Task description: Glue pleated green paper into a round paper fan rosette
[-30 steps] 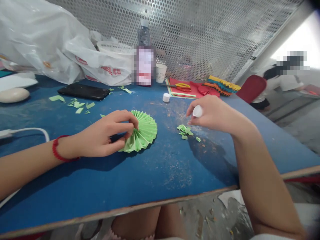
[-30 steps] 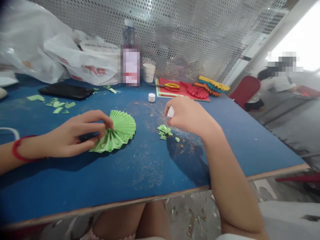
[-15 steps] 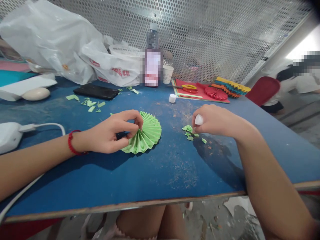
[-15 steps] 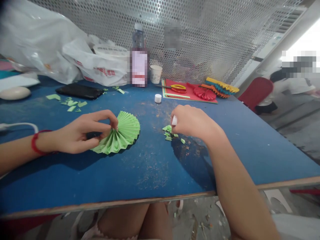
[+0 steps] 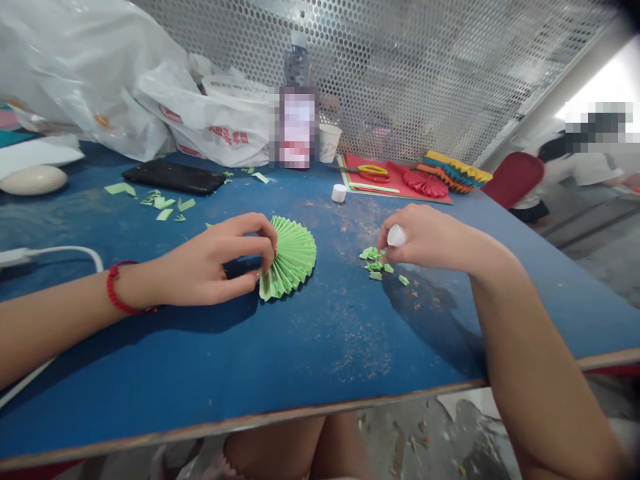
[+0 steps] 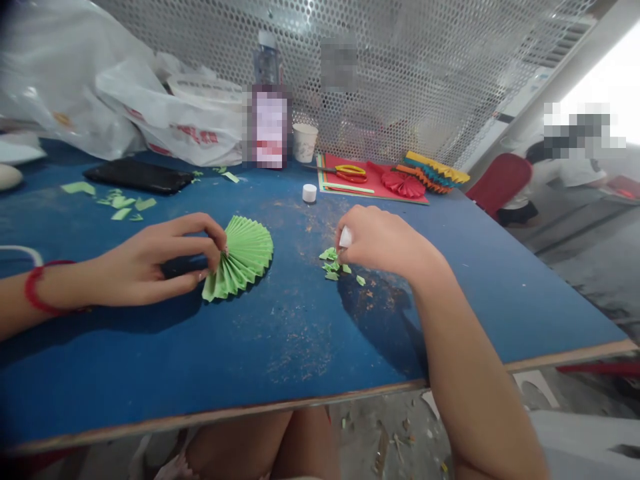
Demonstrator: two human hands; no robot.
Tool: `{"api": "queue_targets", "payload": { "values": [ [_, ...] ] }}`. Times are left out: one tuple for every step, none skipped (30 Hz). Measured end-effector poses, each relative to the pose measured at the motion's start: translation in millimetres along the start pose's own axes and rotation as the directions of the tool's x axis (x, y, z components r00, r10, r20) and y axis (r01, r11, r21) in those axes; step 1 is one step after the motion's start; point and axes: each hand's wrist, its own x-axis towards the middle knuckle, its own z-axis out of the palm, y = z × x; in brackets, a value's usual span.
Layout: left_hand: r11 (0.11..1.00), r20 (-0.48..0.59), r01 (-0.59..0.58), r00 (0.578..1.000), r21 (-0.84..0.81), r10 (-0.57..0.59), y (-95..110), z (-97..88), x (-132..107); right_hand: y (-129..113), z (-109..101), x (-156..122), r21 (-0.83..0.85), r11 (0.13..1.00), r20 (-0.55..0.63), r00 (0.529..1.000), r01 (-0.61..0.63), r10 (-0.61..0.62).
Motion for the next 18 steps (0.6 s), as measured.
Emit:
{"api": "queue_targets", "payload": {
  "values": [
    [1.0, 0.006, 0.004, 1.0, 0.004, -0.004, 0, 0.0, 0, 0, 0, -1, 0.0, 1.0, 0.014, 1.0, -0.005, 0.005],
    [1.0, 0.009, 0.007, 1.0, 0.005, -0.007, 0, 0.1, 0, -1, 0, -1, 0.004, 1.0, 0.034, 0.999, -0.012, 0.012],
    [1.0, 0.012, 0.008, 1.0, 0.004, -0.008, -1, 0.2, 0, -2, 0, -2, 0.012, 1.0, 0.057, 0.998, -0.025, 0.024],
    [1.0, 0.012, 0.008, 1.0, 0.002, -0.008, -1, 0.3, 0, -3, 1, -3, 0.021, 0.999, 0.081, 0.996, -0.04, 0.038],
    [1.0, 0.012, 0.009, 1.0, 0.002, -0.009, -1, 0.4, 0, -5, 1, -3, 0.032, 0.998, 0.104, 0.993, -0.054, 0.051],
    [1.0, 0.016, 0.013, 1.0, 0.004, -0.013, -1, 0.4, 0, -7, 2, -4, 0.041, 0.997, 0.123, 0.991, -0.067, 0.061],
    [1.0, 0.022, 0.019, 1.0, 0.007, -0.019, 0, 0.3, 0, -8, 2, -4, 0.045, 0.996, 0.137, 0.988, -0.077, 0.07],
    [1.0, 0.026, 0.023, 0.999, 0.012, -0.023, 0, 0.2, 0, -9, 3, -4, 0.045, 0.996, 0.143, 0.987, -0.081, 0.074],
    [1.0, 0.028, 0.025, 0.999, 0.016, -0.026, 0, -0.1, 1, -9, 3, -4, 0.042, 0.996, 0.148, 0.986, -0.079, 0.072],
    [0.999, 0.028, 0.026, 0.999, 0.019, -0.027, 1, -0.3, 1, -9, 3, -3, 0.04, 0.997, 0.15, 0.986, -0.073, 0.066],
    [0.999, 0.029, 0.026, 0.999, 0.022, -0.027, 1, -0.6, 1, -8, 2, -3, 0.039, 0.997, 0.147, 0.987, -0.069, 0.063],
    [0.999, 0.029, 0.024, 0.999, 0.024, -0.025, 1, -0.8, 1, -7, 2, -3, 0.041, 0.997, 0.139, 0.988, -0.068, 0.061],
    [0.999, 0.028, 0.022, 0.999, 0.025, -0.023, 2, -1.0, 1, -6, 1, -4, 0.045, 0.997, 0.125, 0.991, -0.062, 0.056],
    [0.999, 0.029, 0.022, 0.999, 0.025, -0.023, 1, -1.0, 1, -6, 1, -4, 0.052, 0.997, 0.099, 0.994, -0.049, 0.043],
    [1.0, 0.03, 0.021, 0.999, 0.023, -0.022, 1, -0.9, 1, -6, 1, -5, 0.06, 0.998, 0.062, 0.998, -0.019, 0.015],
    [1.0, 0.03, 0.019, 0.999, 0.021, -0.02, 1, -0.7, 1, -7, 1, -5, 0.073, 0.997, 0.017, 0.999, 0.035, -0.036],
    [1.0, 0.028, 0.018, 0.999, 0.02, -0.018, 1, -0.3, 1, -9, 2, -6, 0.091, 0.989, -0.031, 0.993, 0.114, -0.111],
    [1.0, 0.026, 0.017, 1.0, 0.021, -0.017, 1, 0.2, 1, -13, 4, -7, 0.112, 0.971, -0.083, 0.976, 0.21, -0.202]
  ]
}}
